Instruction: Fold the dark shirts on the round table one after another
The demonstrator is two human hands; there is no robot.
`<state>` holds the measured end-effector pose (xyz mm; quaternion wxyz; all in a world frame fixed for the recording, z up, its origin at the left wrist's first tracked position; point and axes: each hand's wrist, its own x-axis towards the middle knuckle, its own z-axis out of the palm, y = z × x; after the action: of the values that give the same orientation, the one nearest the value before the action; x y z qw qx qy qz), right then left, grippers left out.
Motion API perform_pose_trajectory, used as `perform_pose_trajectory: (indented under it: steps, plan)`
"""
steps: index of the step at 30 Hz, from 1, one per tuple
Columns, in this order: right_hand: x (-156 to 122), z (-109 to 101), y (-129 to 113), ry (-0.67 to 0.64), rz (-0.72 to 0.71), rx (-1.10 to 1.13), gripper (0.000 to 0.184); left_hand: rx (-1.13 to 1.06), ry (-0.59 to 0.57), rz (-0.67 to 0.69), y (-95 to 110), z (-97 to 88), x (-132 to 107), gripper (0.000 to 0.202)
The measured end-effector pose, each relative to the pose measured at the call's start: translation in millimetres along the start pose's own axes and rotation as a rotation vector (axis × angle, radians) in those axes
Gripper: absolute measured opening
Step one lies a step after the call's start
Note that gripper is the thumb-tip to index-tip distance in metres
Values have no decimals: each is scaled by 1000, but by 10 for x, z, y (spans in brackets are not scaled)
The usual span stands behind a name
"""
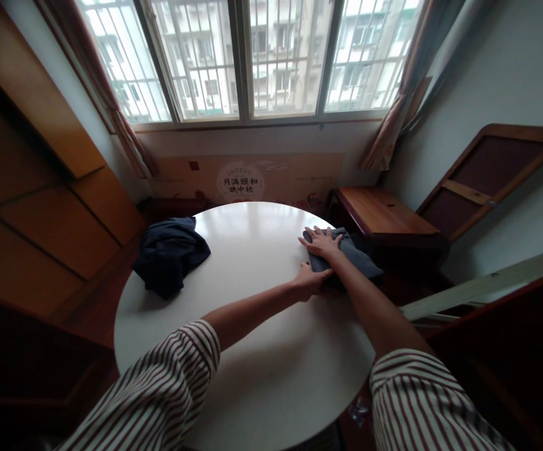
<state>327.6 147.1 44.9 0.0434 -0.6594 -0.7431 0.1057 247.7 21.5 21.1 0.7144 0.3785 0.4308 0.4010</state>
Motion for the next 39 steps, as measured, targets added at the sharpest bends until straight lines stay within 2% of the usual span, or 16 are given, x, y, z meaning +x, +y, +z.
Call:
perform_pose_trajectory:
  steps: [3,6,8,10,13,15,17,20,24,28,30,32,33,36,37,39]
  plan:
    - [-5,38,47,29,-7,-51,70,230,-55,-22,5,-196,-336,100]
    - [-102,-11,-3,153,-69,-58,61,672,-77,361,164,-645,-796,79]
    - [-262,-31,-131,290,-168,-57,55,977,75,619,375,-1080,-1074,60]
    - [-482,-12,-316,412,-322,-31,50,1268,338,742,633,-1583,-1282,41]
    - [-830,100,-626,457,-576,69,37,1579,824,603,984,-2329,-1460,26]
    - [-1011,220,-805,413,-678,131,29,1639,1034,438,1138,-2730,-1518,27]
    - [-1126,354,-935,367,-720,152,24,1652,1093,339,1241,-3010,-1548,24]
    - [-1191,534,-1027,321,-720,173,19,1641,1060,325,1401,-3209,-1589,17]
    - [-1191,655,-1036,280,-700,294,18,1489,1172,637,1739,-3113,-1719,24]
    - [-1203,659,-1037,249,-739,567,31,1297,1131,1131,1939,-2523,-1831,31]
    - [-1225,674,-1036,154,-755,781,68,1183,942,1298,1856,-2082,-1808,31]
    - [-1249,723,-1021,19,-753,1018,110,1131,586,1265,1654,-1649,-1736,31]
    - [-1256,757,-1007,-39,-723,1133,119,1112,356,1185,1527,-1468,-1691,32]
    - [-1234,852,-959,-108,-550,1370,92,999,-227,892,1162,-1176,-1555,30]
    - [-1209,867,-945,-100,-491,1409,78,970,-303,855,1077,-1173,-1514,29]
    - [-1135,861,-923,-70,-417,1458,66,987,-218,921,989,-1286,-1437,27]
